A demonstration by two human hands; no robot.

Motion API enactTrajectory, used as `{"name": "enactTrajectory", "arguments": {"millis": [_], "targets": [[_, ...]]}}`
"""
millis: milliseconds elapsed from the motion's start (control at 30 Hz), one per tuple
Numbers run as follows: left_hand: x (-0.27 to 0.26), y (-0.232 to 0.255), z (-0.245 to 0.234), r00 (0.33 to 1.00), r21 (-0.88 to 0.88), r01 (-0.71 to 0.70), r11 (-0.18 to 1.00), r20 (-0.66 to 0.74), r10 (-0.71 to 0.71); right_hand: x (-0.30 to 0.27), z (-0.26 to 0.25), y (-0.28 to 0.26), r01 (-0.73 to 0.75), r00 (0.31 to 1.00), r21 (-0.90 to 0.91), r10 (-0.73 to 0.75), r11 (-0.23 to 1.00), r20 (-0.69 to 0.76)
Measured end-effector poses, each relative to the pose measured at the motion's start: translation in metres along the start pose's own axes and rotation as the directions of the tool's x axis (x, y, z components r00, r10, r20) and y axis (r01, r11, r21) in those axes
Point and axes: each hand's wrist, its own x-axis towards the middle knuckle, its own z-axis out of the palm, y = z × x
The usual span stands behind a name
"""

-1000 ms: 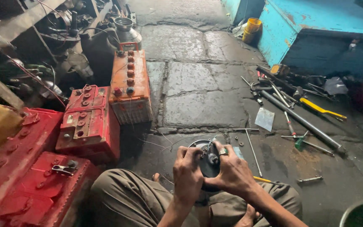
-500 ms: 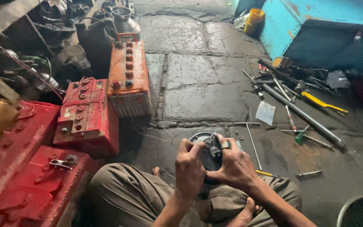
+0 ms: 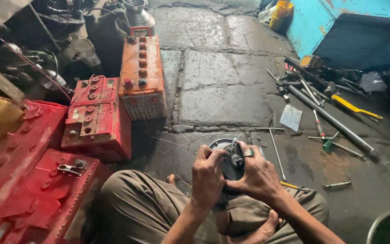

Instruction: Repairing a circular mechanical component, likely an electric vehicle horn, using a screwdriver.

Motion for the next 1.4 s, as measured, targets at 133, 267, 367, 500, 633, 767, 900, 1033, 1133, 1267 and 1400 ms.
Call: {"name": "enactTrajectory", "arguments": {"millis": [133, 267, 367, 500, 633, 767, 900, 1033, 1133, 1267, 1400], "targets": [[0.001, 0.005, -0.001, 1.000, -0.038, 0.030, 0.999, 0.008, -0.030, -0.001, 0.004, 0.004, 0.051, 0.998, 0.015, -0.050, 0.999, -0.040], [-0.001, 0.002, 0.001, 0.998, -0.073, 0.064, 0.995, 0.003, -0.064, -0.001, -0.002, -0.003, 0.002, 1.000, -0.017, -0.002, 1.000, 0.003], [0.001, 0.001, 0.002, 0.998, -0.111, 0.061, 0.992, -0.016, -0.063, 0.001, -0.002, -0.002, -0.015, 1.000, 0.012, 0.015, 1.000, 0.001], [0.006, 0.004, -0.002, 0.994, -0.152, 0.093, 0.984, -0.041, -0.101, 0.003, 0.001, -0.001, 0.006, 1.000, 0.012, -0.006, 1.000, -0.025], [0.006, 0.003, -0.002, 0.995, -0.134, 0.083, 0.987, -0.041, -0.089, 0.005, 0.001, -0.002, 0.049, 0.998, 0.013, -0.048, 0.999, -0.046], [0.004, 0.003, -0.002, 1.000, -0.069, 0.017, 0.997, -0.018, -0.018, 0.006, 0.006, 0.000, 0.047, 0.998, 0.026, -0.046, 0.999, -0.033], [0.002, -0.004, 0.001, 0.999, -0.075, 0.033, 0.997, -0.029, -0.036, 0.005, 0.007, 0.000, 0.020, 1.000, 0.018, -0.020, 1.000, 0.013], [0.009, -0.018, 0.002, 0.983, -0.154, 0.128, 0.980, -0.109, -0.146, 0.011, 0.009, -0.004, 0.021, 1.000, 0.000, -0.021, 1.000, -0.012], [0.015, -0.039, 0.003, 0.962, -0.055, 0.171, 0.984, -0.206, -0.179, 0.018, 0.010, -0.007, -0.016, 0.999, -0.055, 0.018, 0.998, 0.044], [0.014, -0.086, 0.013, 0.926, 0.090, 0.302, 0.949, -0.266, -0.269, 0.028, 0.016, -0.014, -0.010, 0.986, -0.185, 0.040, 0.983, 0.160], [0.011, -0.093, 0.025, 0.869, -0.105, 0.486, 0.868, -0.051, -0.493, 0.038, 0.021, 0.005, 0.020, 0.981, -0.179, 0.015, 0.984, 0.193]]}}
